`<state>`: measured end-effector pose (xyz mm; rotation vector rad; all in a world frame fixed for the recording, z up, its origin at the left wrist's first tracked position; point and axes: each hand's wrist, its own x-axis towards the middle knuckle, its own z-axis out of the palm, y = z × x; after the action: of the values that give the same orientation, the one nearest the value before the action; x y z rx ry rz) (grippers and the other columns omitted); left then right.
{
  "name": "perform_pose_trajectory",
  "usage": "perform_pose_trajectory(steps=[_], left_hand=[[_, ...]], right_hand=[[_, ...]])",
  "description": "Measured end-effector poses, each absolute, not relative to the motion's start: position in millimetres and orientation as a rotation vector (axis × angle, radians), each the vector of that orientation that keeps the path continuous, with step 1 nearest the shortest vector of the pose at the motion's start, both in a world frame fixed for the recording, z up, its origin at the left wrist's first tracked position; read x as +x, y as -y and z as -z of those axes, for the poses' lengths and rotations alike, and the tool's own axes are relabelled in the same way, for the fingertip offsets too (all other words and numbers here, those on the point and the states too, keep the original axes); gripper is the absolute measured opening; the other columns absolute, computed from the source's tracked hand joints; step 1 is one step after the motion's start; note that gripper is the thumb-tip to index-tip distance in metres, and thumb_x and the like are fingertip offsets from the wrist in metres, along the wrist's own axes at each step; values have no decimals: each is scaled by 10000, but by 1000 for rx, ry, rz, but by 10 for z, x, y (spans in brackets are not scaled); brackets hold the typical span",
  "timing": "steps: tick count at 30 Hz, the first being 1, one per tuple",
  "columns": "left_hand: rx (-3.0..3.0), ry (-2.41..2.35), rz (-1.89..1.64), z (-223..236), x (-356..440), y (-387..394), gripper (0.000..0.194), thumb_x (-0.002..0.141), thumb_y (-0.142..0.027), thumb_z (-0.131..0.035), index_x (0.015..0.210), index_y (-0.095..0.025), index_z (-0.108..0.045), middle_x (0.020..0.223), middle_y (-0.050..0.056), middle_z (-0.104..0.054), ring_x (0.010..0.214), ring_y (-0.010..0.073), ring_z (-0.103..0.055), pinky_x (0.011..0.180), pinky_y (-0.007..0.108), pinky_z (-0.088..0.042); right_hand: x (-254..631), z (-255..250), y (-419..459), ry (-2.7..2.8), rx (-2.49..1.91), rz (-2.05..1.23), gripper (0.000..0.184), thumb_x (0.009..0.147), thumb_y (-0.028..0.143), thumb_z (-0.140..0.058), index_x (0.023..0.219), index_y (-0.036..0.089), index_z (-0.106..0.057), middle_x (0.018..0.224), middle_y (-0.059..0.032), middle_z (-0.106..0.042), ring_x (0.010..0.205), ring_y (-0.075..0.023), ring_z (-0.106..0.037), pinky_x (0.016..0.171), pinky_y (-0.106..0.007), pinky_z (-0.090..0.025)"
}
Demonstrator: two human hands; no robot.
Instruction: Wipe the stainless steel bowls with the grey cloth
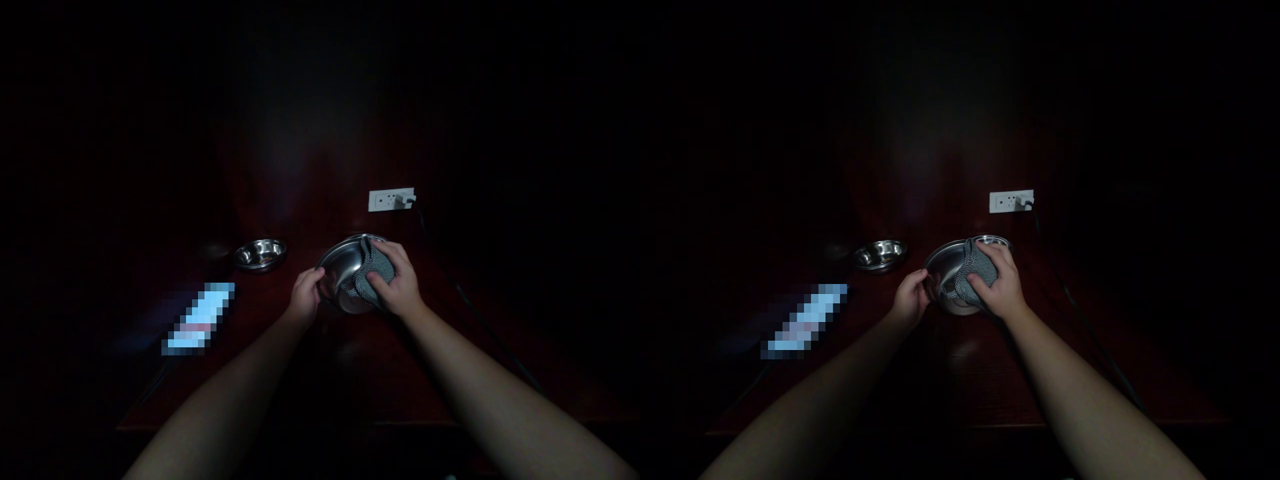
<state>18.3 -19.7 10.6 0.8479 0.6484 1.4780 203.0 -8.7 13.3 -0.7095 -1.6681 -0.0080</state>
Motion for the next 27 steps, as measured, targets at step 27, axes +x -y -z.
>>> perform_pose_trajectory(steps=[27], left_hand=[[743, -589, -1476, -138, 259, 276, 233, 638, -288, -624, 793, -114, -643, 753, 59, -691, 813, 203, -662, 741, 301, -516]], right_hand=[[1997, -101, 69, 1548, -777, -82, 474, 786, 449, -547, 1194, 208, -520, 1173, -101, -546, 1095, -266, -516, 957, -467, -403]])
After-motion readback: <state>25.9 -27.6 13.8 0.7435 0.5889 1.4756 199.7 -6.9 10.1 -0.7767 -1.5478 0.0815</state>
